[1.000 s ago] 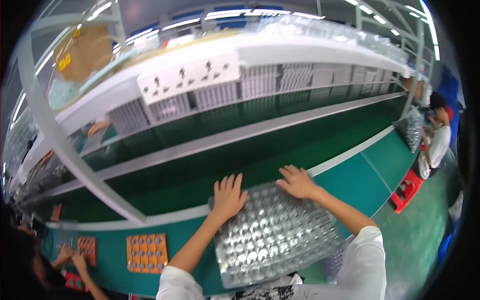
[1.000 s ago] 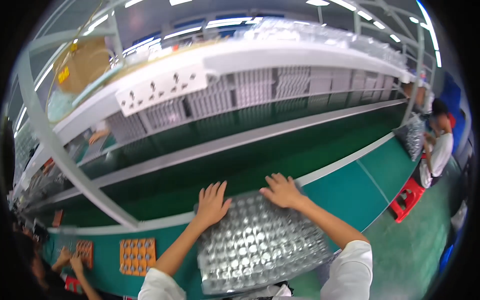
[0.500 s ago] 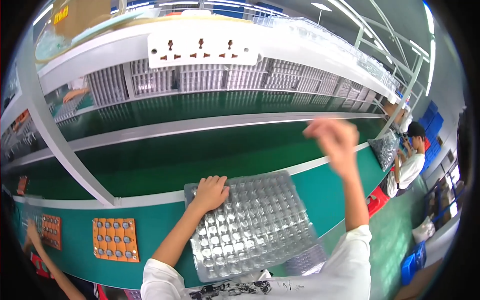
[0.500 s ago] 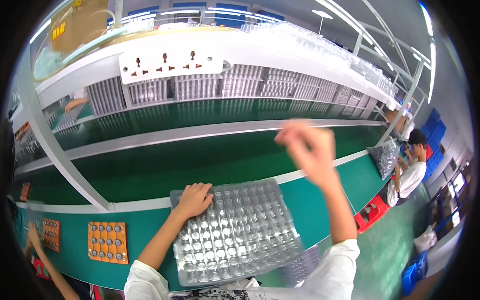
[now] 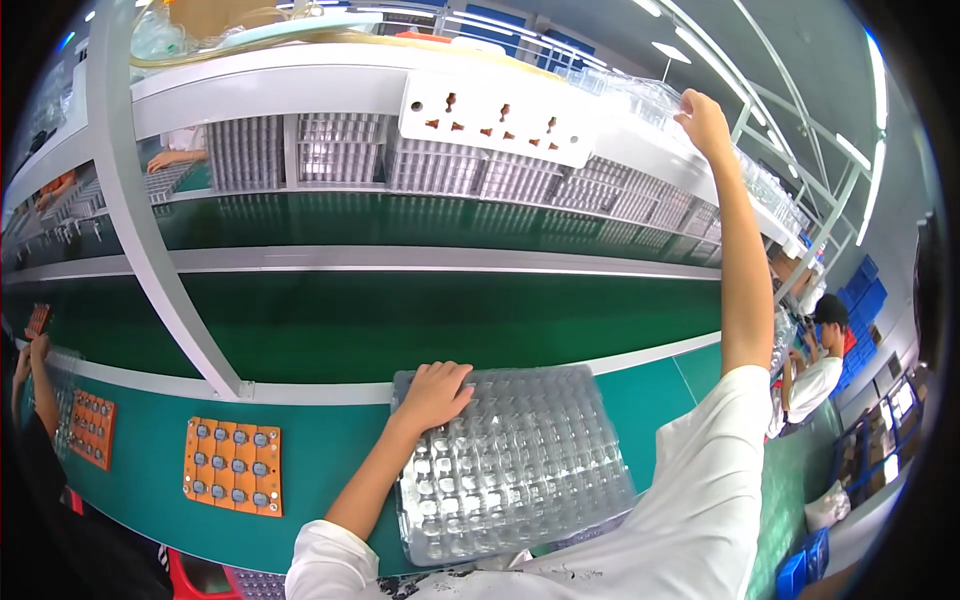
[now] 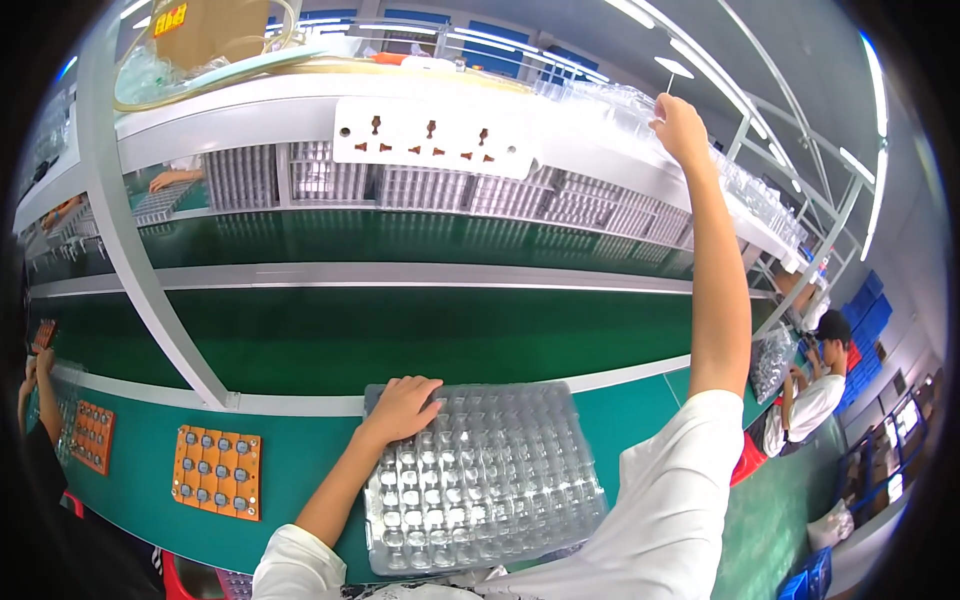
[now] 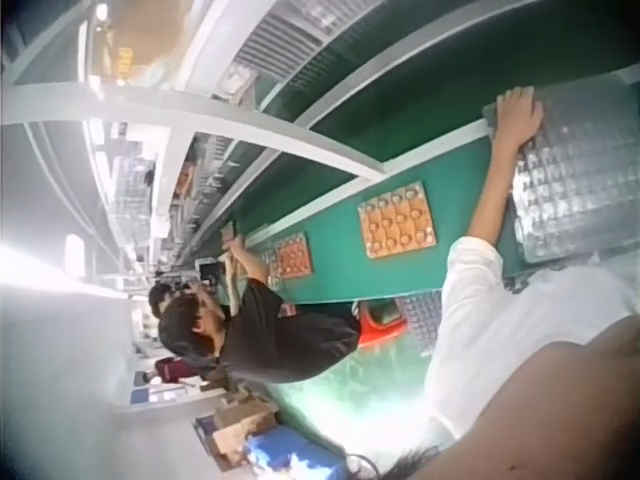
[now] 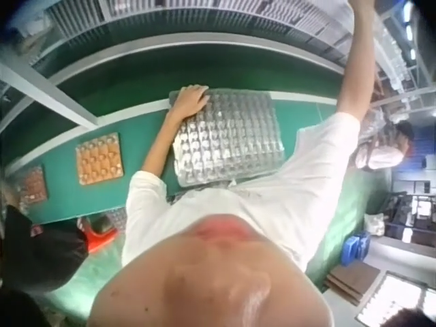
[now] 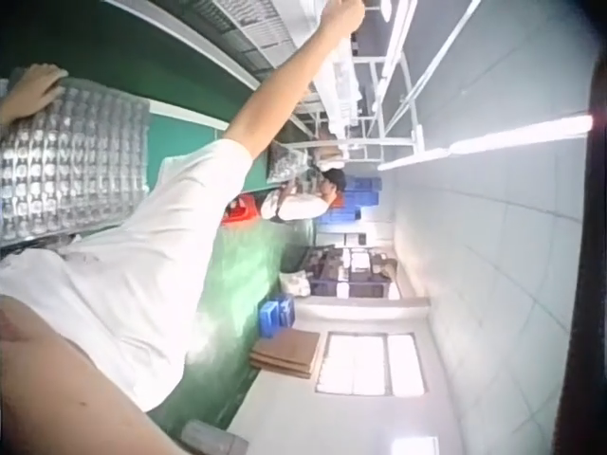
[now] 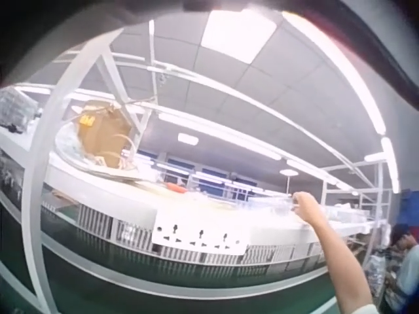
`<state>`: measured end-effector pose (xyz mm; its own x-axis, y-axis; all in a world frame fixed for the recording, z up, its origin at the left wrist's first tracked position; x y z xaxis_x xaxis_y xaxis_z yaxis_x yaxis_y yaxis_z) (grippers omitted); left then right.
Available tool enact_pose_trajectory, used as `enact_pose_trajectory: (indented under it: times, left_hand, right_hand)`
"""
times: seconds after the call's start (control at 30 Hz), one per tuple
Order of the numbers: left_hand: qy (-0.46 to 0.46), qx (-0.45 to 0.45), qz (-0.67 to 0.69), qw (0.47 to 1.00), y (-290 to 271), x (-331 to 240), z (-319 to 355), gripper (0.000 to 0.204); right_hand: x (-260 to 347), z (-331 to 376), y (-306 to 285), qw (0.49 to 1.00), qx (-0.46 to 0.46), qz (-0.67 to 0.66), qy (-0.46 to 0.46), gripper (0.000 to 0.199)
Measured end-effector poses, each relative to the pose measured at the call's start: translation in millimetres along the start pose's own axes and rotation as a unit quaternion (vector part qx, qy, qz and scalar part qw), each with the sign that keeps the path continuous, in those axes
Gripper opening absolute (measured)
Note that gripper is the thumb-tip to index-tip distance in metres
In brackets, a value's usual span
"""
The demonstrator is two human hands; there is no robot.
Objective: The person places plastic component trays into protective bubble wrap bags by hand at a manufacturing station.
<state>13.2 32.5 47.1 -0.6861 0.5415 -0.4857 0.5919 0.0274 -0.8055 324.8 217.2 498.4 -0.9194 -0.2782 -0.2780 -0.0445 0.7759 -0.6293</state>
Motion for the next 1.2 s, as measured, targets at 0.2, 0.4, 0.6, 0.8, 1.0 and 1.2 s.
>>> enact_pose_trajectory:
  times: [0.2, 0.4, 0.6, 0.8, 1.0, 1.2]
  left_hand:
    - [-0.005, 0.012, 0.007, 1.000, -1, -2, -6, 0.037]
    - [-0.014, -0.011, 0.030, 0.999, -12, -11, 17, 0.037]
    - [-0.183, -0.127, 0.614, 0.757, -26, 23, -7, 0.037]
    - [-0.101, -0.187, 0.735, 0.644, -86, 75, 12, 0.055]
    - [-0.222, -0.088, 0.585, 0.775, -71, 39, 55, 0.063]
    - [-0.235, -0.043, 0.362, 0.901, -42, 30, 67, 0.069]
  right_hand:
    - [-12, 41, -71, 0.957, -0.289, 0.005, 0.002, 0.013]
    - [33, 179, -135, 0.911, -0.410, 0.039, -0.033, 0.028]
    - [101, 420, -71, 0.993, -0.105, -0.051, 0.003, 0.018]
    - [176, 511, -37, 0.959, 0.177, -0.215, -0.050, 0.017]
    - [180, 502, -41, 0.928, 0.310, -0.167, -0.125, 0.043]
    - [141, 476, -36, 0.909, 0.297, -0.283, 0.080, 0.044]
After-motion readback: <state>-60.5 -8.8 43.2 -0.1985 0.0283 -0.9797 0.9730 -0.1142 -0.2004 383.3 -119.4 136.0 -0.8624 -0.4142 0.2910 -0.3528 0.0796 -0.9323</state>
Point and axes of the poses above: each hand's wrist, its own z-axis away from the middle knuckle, its own y-axis out of the palm, x = y × z, the point moved 4 cm from there along -z, towards the middle knuckle, and after that the axes turned 8 degrees about x, right-handed, at the moved point
